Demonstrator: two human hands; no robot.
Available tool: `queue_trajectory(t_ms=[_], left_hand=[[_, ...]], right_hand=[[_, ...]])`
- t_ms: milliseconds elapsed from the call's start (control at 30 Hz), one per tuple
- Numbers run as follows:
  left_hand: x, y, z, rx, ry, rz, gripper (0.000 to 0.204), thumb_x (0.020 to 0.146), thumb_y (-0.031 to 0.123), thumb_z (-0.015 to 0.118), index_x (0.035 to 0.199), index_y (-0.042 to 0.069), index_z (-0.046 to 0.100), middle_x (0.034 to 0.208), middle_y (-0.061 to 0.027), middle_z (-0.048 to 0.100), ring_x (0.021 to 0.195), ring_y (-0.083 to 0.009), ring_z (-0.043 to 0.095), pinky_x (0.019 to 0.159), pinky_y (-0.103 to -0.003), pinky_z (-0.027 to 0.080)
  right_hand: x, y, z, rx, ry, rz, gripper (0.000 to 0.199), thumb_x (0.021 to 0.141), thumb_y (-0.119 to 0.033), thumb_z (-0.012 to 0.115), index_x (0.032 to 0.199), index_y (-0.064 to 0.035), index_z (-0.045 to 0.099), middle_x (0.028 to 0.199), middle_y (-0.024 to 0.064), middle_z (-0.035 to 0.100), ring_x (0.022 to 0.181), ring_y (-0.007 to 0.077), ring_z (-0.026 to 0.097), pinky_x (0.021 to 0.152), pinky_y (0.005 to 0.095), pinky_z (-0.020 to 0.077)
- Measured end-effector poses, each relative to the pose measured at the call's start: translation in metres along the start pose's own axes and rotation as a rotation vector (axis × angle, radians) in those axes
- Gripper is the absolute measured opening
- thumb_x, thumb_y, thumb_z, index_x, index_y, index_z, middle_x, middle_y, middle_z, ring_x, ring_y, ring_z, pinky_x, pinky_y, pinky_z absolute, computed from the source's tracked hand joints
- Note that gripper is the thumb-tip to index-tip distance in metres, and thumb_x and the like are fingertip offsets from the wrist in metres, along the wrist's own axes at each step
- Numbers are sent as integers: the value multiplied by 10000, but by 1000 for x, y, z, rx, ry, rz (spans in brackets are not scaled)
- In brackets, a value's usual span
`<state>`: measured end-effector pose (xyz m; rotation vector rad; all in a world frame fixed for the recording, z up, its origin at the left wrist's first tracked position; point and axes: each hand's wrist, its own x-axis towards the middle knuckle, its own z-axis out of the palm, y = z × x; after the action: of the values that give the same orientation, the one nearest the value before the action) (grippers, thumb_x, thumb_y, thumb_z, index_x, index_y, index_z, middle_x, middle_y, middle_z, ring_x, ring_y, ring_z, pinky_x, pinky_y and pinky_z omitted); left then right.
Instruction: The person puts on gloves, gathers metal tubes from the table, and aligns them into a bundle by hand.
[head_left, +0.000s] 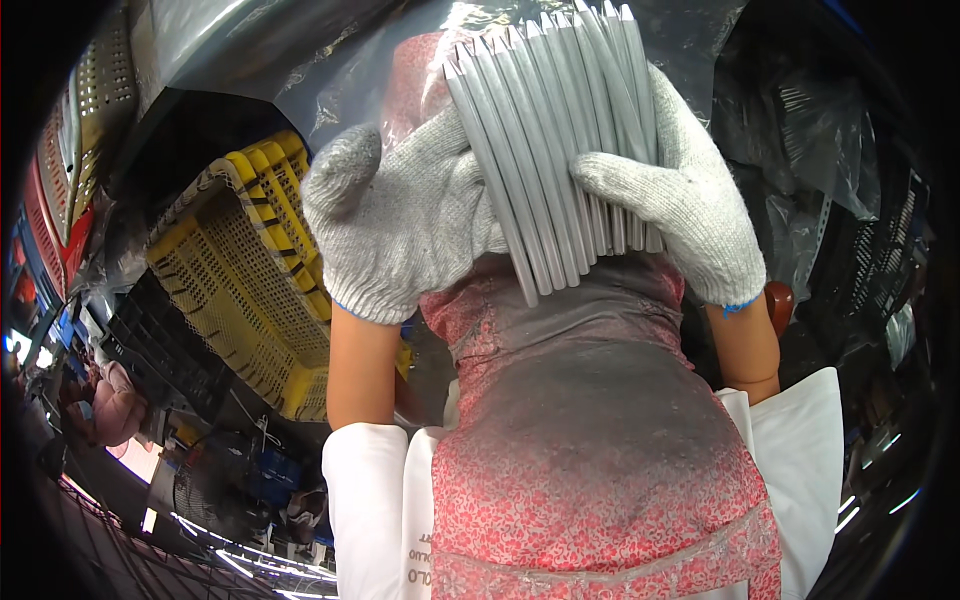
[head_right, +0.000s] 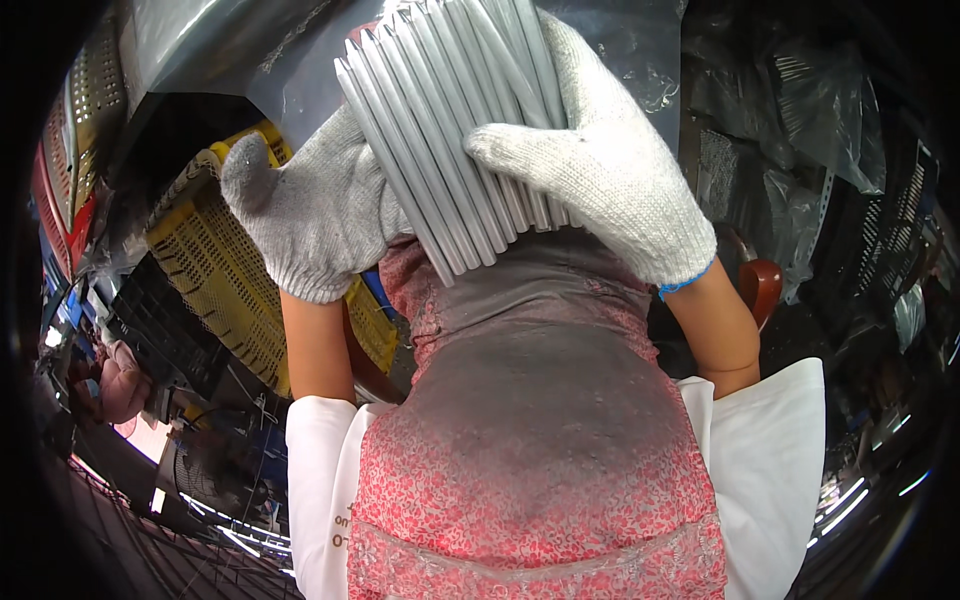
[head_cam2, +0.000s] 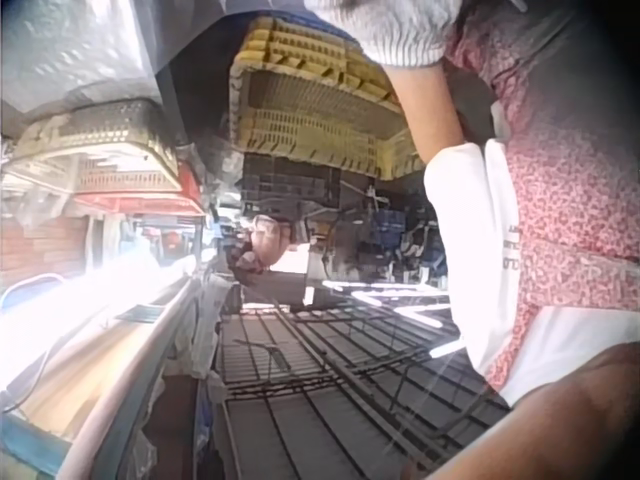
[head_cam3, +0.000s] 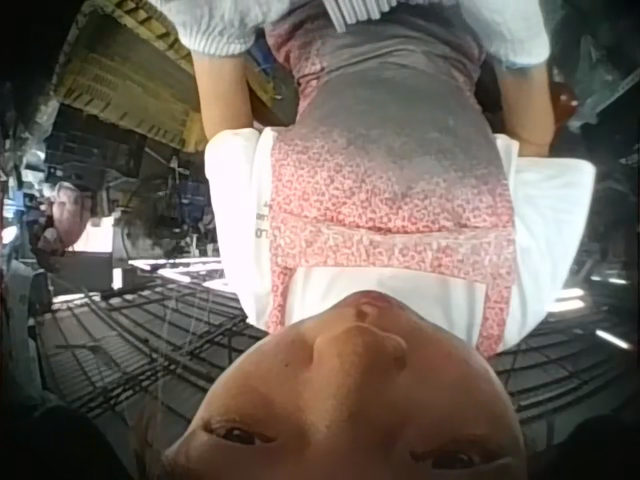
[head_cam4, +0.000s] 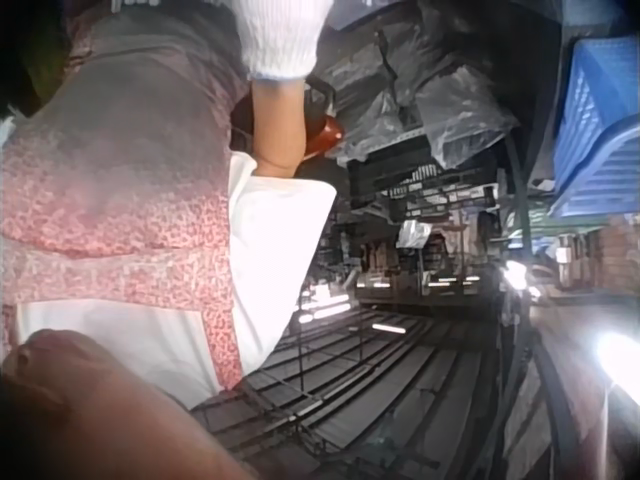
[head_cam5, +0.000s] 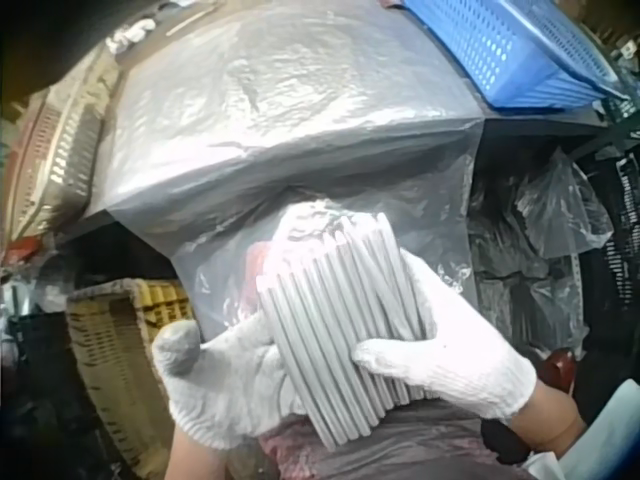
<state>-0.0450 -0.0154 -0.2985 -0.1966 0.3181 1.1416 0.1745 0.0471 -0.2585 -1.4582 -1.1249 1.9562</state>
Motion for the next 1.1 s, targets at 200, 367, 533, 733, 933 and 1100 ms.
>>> queue_trajectory(t_ms=[200,367,533,733,933,1100], left_hand=[[2,-5,-4,-131,44,-21,897,846,497,583,1456,-81,269,1415,-237,433,1166,-291,573,1018,-408,468],[-1,1,4,-95,-110,-66,957,851,506,580,1488,-81,174,1499,-289,292,1333,-417,405,1053,-533,403],[1,-2,5,-133,-84,-62,972,859,505,567,1487,-100,137,1505,-348,222,1350,-484,347,1070,-562,369],[10,-8,15,127,-3,-105,831,865,292,570,1496,-77,175,1500,-284,297,1329,-401,407,1084,-510,364],[11,-17,5,254,264,-58,518,856,-34,513,1366,-80,436,1206,-172,614,1099,-206,606,957,-311,485],[17,-28,-1,395,259,-75,521,851,73,471,1348,-77,432,1258,-239,559,1191,-330,555,1061,-458,439]], right_hand=[[4,19,16,-397,96,-348,994,746,-130,806,1511,1,184,1424,196,431,1281,263,488,1068,356,409],[5,5,7,9,0,-67,886,763,-127,781,1477,23,277,1352,181,509,1250,242,517,1062,350,411],[5,8,-1,9,-73,-108,777,808,-151,741,1445,33,335,1293,161,554,1189,212,549,1033,333,433],[5,13,7,137,-136,-43,681,893,-185,668,1445,28,332,1279,132,553,1155,181,551,1021,323,434],[6,18,13,133,-114,-93,650,926,-273,655,1422,-1,335,1208,131,603,1068,175,612,939,304,486],[7,22,16,-319,-27,-43,772,909,-436,631,1449,2,296,1255,209,572,1174,275,571,1007,371,436]])
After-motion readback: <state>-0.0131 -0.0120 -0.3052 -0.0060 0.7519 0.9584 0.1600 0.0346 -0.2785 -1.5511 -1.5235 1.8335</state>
